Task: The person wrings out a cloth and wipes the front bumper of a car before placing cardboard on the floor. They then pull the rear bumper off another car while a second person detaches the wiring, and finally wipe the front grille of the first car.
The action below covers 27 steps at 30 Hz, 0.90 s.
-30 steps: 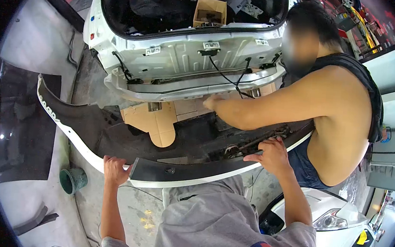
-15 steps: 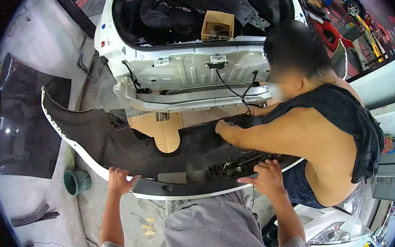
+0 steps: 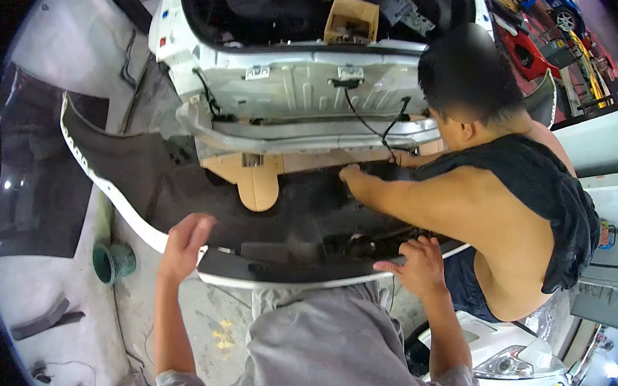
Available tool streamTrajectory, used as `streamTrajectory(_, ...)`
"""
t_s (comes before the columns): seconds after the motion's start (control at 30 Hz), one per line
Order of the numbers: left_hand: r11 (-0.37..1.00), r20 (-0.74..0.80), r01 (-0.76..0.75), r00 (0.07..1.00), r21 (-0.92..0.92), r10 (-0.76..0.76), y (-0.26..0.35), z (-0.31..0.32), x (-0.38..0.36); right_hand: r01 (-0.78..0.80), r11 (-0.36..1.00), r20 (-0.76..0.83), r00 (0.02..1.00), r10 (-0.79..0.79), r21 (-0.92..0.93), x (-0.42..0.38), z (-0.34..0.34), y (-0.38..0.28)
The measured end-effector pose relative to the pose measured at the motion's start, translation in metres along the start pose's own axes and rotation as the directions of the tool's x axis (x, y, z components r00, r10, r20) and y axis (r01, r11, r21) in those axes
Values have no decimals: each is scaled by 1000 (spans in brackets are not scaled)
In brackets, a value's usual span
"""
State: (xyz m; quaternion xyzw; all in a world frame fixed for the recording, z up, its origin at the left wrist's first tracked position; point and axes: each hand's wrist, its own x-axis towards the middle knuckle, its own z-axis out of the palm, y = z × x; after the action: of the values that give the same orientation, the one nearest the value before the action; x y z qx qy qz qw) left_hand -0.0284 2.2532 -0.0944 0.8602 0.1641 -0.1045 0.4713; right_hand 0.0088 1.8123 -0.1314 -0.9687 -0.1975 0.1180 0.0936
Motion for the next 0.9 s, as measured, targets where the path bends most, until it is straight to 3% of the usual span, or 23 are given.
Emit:
streamTrajectory(0.03,957,20,-207,978,204,208,16,13,-3,32,999,-45,998,-33,-18,-1,5,2)
streamTrajectory(0.07,948,-11,-222,973,228,231,11,24,-8,29,1000,-40,999,-29,-11,-1,4,2)
streamTrajectory(0.13,792,-45,-416,874,446,484,33,39,-15,5,999,-1,1000,-5,34,1,3,2)
streamTrajectory(0.2,862,-137,-277,921,425,364,29,45,-20,-56,998,78,996,53,36,4,-6,-5)
streamTrajectory(0.33,936,-261,-162,933,311,248,24,56,-18,-21,998,15,1000,20,57,3,-7,-5)
streamTrajectory(0.4,921,-360,-166,884,353,298,21,64,-17,-16,999,27,1000,15,41,3,-6,-4)
streamTrajectory(0.83,898,-501,-263,757,352,418,14,81,-19,-115,993,164,980,109,23,7,-14,-3)
streamTrajectory(0.9,899,-519,-273,742,343,423,12,81,-20,-59,998,105,993,57,17,6,-14,-4)
